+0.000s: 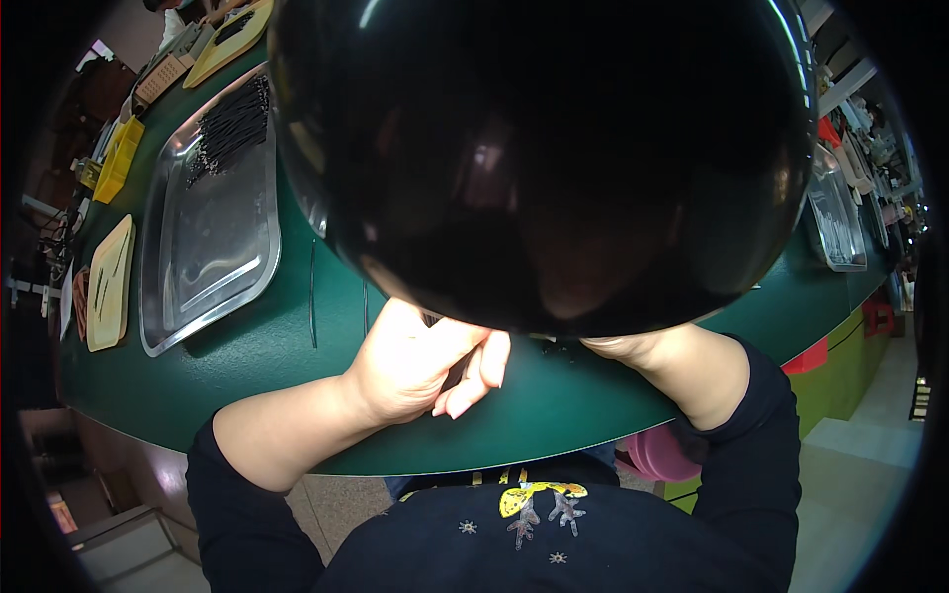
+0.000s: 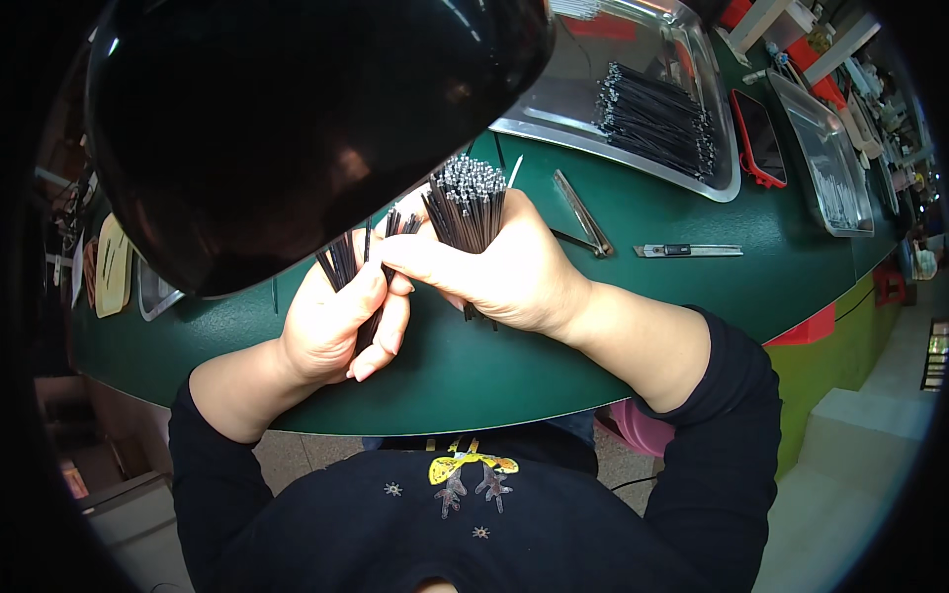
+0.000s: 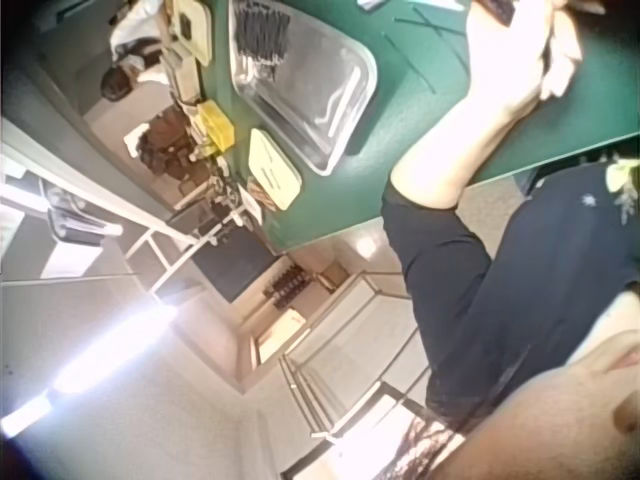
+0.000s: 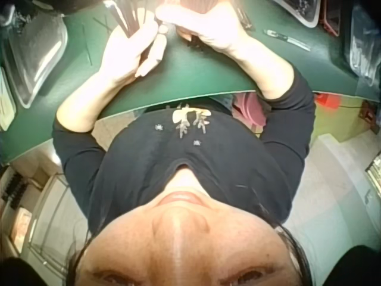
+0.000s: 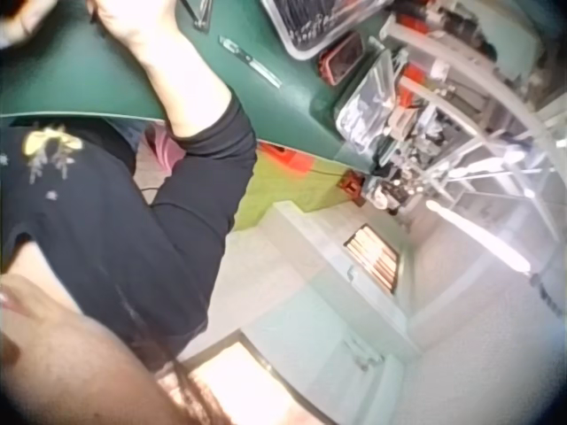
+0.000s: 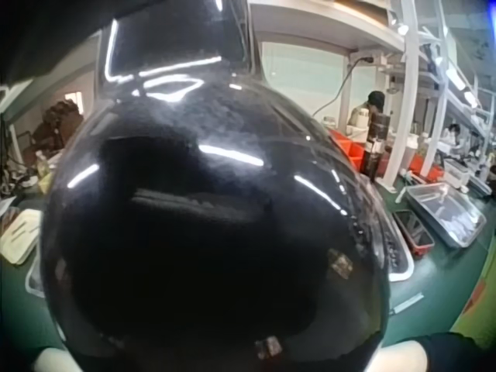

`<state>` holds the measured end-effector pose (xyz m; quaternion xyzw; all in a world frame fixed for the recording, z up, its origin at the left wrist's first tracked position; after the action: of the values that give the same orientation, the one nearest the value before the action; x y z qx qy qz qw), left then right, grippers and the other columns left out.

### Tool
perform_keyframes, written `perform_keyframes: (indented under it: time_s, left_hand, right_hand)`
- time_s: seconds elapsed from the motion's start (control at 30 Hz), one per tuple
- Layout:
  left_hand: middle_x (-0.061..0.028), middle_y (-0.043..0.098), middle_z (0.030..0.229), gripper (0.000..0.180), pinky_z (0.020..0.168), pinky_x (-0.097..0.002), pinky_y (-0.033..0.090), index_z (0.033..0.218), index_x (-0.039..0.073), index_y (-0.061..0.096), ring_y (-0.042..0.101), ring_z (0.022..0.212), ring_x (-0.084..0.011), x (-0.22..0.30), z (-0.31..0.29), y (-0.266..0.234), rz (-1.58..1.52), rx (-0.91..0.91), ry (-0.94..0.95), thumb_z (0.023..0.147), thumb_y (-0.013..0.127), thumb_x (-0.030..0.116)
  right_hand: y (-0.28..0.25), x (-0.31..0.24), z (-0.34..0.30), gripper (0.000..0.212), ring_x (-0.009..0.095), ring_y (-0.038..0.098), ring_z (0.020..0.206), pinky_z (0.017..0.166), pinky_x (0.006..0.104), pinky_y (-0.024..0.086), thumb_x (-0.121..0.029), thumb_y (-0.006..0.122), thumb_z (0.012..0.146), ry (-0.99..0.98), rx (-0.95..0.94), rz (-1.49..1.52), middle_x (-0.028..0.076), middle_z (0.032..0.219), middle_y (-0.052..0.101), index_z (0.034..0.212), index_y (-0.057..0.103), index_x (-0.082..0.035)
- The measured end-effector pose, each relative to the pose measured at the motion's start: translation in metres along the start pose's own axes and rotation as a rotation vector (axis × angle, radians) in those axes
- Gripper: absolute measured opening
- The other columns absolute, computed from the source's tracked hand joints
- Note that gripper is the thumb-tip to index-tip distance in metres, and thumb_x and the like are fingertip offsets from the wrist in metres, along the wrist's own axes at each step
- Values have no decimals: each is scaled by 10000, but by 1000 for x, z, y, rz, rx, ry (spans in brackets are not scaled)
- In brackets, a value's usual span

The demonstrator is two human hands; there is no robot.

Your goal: The person picks up bundles of wires from a metal tray and sorts, aligns, and handles them under a desk lamp by hand.

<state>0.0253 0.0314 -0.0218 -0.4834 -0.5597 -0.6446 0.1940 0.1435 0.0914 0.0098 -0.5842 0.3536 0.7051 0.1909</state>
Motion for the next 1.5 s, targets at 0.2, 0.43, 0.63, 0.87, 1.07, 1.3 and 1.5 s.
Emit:
perform_keyframes:
  time_s: [0.2,0.43,0.63,0.87,1.07,1.3,1.5]
  left_hand:
    - [-181,602,683,266,379,-249,459,967,-8,462,560,421,-196,-3,3,7,-112,-27,7,973,371,242]
    - [-173,601,664,316,436,-214,435,896,18,506,554,457,-164,-6,-5,-4,10,55,-146,985,327,264]
    - [-68,526,573,290,394,-184,322,884,11,517,376,380,-55,-10,2,5,107,-32,-224,967,406,266]
    - [-44,475,583,178,347,-192,262,913,42,486,323,363,-49,-4,-1,-6,21,127,-47,961,422,201]
    - [-29,434,547,197,328,-191,250,913,44,481,312,337,-59,0,2,1,-12,28,9,976,384,204]
    - [-25,409,513,214,320,-182,266,951,47,459,331,337,-61,-2,1,1,-162,-21,-82,982,360,235]
    - [-34,451,546,257,322,-168,286,1031,20,431,353,337,-48,-7,8,10,-122,-32,-121,968,400,267]
  right_hand:
    - [4,1,1,218,58,480,455,432,192,363,-141,581,870,83,14,65,9,567,550,689,596,-21]
    - [-3,25,13,218,167,576,595,572,271,491,-159,427,939,156,192,544,117,746,597,871,537,16]
    - [-2,1,4,171,52,493,512,494,204,414,-177,577,886,35,-72,94,29,655,583,850,598,-11]
    - [-8,21,7,197,36,481,485,454,197,375,-162,591,875,39,10,-35,-15,565,537,715,573,-48]
    - [-3,21,5,162,55,509,580,569,192,418,-138,541,905,-110,299,31,2,626,542,788,561,-28]
    - [-11,28,8,151,53,534,585,531,184,425,-152,583,884,-25,11,109,16,696,595,900,606,-4]
    - [-9,15,-3,93,42,525,549,500,173,409,-109,642,838,-79,30,20,0,672,592,822,620,-19]
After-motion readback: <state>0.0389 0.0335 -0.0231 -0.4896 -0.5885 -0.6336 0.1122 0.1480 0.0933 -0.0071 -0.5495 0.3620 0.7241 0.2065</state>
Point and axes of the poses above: each hand's wrist, its own z-axis towards the middle knuckle, its own y-axis out of the palm, x = y × z, the point moved 5 cm from there along z, towards the middle knuckle
